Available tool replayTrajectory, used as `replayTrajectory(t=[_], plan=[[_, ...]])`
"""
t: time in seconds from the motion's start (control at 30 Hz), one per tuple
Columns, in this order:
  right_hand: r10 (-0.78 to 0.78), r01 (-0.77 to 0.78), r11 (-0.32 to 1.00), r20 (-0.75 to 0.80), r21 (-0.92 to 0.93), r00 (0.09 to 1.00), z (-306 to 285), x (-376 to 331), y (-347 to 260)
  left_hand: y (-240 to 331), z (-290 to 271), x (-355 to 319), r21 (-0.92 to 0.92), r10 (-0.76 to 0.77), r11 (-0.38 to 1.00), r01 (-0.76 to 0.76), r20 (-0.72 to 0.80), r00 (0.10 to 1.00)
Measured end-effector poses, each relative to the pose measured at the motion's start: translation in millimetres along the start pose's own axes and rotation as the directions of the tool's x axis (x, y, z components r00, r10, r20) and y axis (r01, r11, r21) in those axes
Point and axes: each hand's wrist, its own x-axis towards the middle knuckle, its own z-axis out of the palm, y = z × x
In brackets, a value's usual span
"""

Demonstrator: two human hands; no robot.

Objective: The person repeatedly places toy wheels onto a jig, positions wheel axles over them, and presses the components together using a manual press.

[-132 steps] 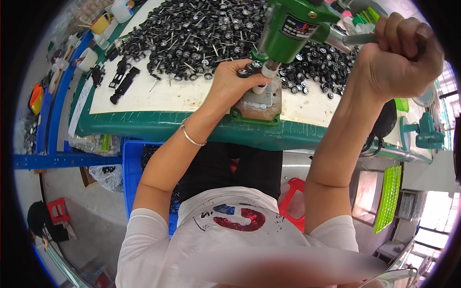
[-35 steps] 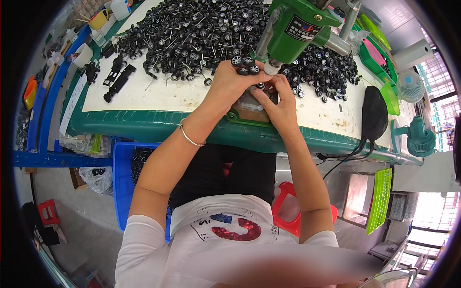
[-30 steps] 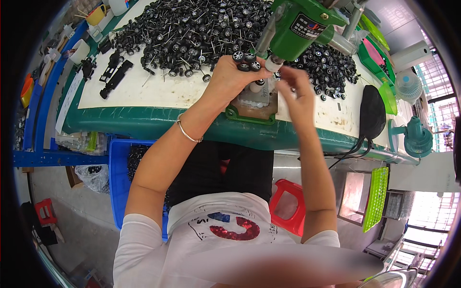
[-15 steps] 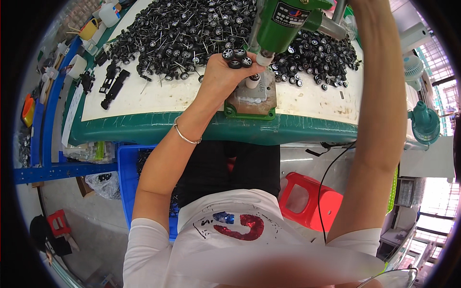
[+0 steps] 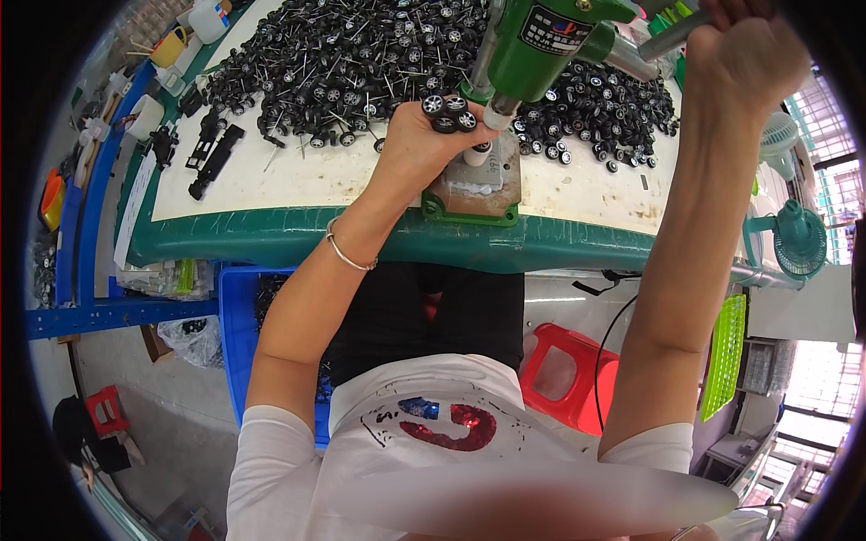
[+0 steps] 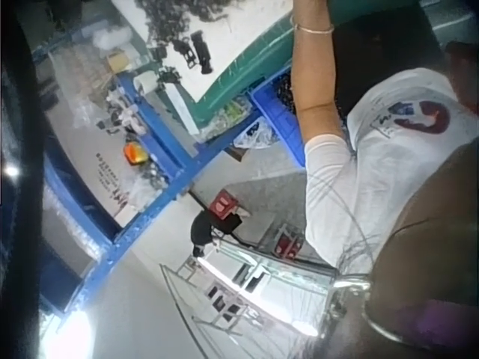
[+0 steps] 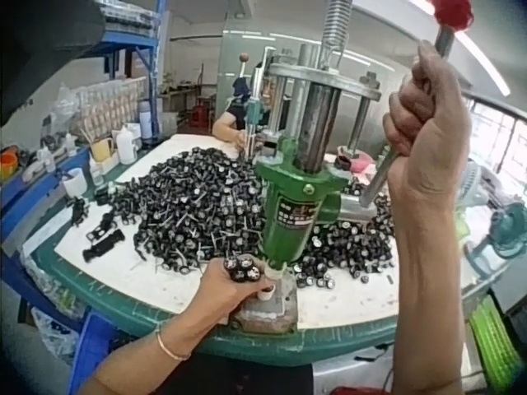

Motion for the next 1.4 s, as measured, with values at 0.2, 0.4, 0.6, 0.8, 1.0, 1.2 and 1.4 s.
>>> replayTrajectory(t=[0.2,0.4,0.6,0.8,1.0,1.2,1.4], plan=[[0.003,0.006,0.995,-0.085,0.101,0.996,5.1,-22.0,-22.2,-2.4,-2.3,-4.2,-0.011,0.006,1.0,-0.006,-0.03,1.0],[0.085,-0.09,0.967,0.03,0.237,0.996,-4.7,-18.3,-16.8,-19.2,3.1,-2.9,-0.088,-0.009,0.996,0.008,-0.01,1.0],[0.36,-0.347,0.932,-0.174,0.104,0.917,11.1,15.6,7.9,-17.6,5.3,-6.7,-0.288,-0.084,0.955,0.072,-0.028,0.996],[0.612,-0.738,0.601,0.416,0.308,0.672,-41.6,41.5,84.6,-9.2,-30.7,-17.7,-0.447,-0.221,0.885,0.128,-0.162,0.962],[0.695,-0.687,0.718,-0.073,0.111,0.715,-25.9,-22.1,44.6,-49.1,-97.6,-29.3,0.636,0.138,0.771,0.037,-0.223,0.965],[0.787,-0.612,0.54,0.089,-0.577,0.611,-132.3,-145.0,72.1,-32.1,-80.5,-21.5,0.875,0.233,0.453,-0.169,0.067,0.97],[0.554,0.012,0.538,0.365,-0.843,0.748,-144.6,-225.9,64.1,-43.2,-72.5,-25.0,0.753,0.282,0.633,-0.177,-0.011,0.959]])
